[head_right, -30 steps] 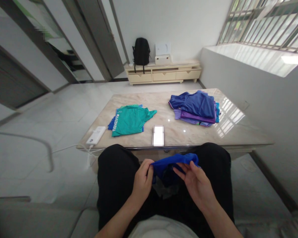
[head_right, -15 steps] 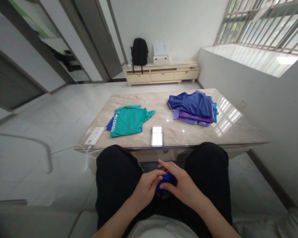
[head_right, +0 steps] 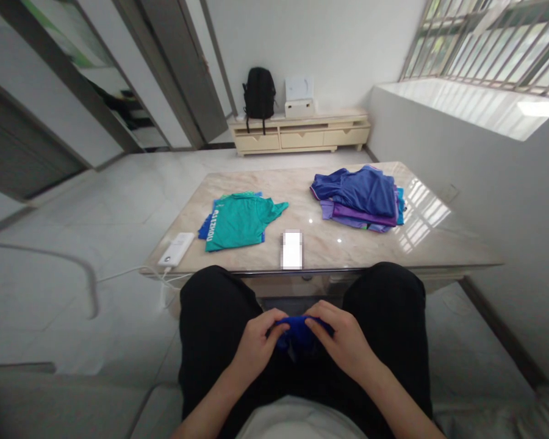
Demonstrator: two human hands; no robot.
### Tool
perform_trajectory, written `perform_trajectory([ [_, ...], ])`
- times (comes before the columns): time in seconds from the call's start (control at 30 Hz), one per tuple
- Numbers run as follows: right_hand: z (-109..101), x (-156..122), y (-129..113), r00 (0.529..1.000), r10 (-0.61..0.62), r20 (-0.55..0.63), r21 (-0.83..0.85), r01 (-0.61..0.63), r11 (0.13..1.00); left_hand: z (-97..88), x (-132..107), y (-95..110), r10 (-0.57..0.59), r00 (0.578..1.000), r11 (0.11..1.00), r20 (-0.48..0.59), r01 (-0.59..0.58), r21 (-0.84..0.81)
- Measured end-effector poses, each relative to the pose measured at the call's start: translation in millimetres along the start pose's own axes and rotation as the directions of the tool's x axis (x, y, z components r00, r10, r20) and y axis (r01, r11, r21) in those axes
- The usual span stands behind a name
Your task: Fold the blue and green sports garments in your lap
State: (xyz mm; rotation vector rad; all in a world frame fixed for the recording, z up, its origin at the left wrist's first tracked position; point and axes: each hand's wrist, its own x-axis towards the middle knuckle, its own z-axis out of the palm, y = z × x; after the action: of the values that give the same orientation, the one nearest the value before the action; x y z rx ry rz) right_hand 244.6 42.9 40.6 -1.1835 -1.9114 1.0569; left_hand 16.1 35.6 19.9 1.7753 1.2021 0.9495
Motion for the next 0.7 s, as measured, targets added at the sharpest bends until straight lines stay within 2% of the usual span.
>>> perform_trajectory([
  [0.13,4,4,-1,0.993,-0.114,0.036,0.019,0.114,0.993,5.4,6,10,0.100,0.994,0.994,0.045,-0.098,-0.052],
  [0.33,6,7,-1,0.970,-0.226,-0.093,-0.011,0.226,0.974,8.3,9,11,0.011,0.999,0.986,0.040,-0.004,-0.166],
  [0.4,4,6,-3,0.960,-0.241,-0.143,-0.025,0.240,0.971,6.7,8,6,-0.032,0.996,0.993,0.084,0.041,-0.111],
  [0.53,-6,3,-3,0.933,-0.233,-0.274,-0.036,0.232,0.972,2.3,2,-11,-0.123,0.971,0.988,0.207,0.099,0.122],
  [0.7,-25,2,0,0.908,-0.153,-0.391,-0.007,0.164,0.986,-9.0,-2,-33,-0.235,0.956,0.937,0.176,0.175,0.301],
])
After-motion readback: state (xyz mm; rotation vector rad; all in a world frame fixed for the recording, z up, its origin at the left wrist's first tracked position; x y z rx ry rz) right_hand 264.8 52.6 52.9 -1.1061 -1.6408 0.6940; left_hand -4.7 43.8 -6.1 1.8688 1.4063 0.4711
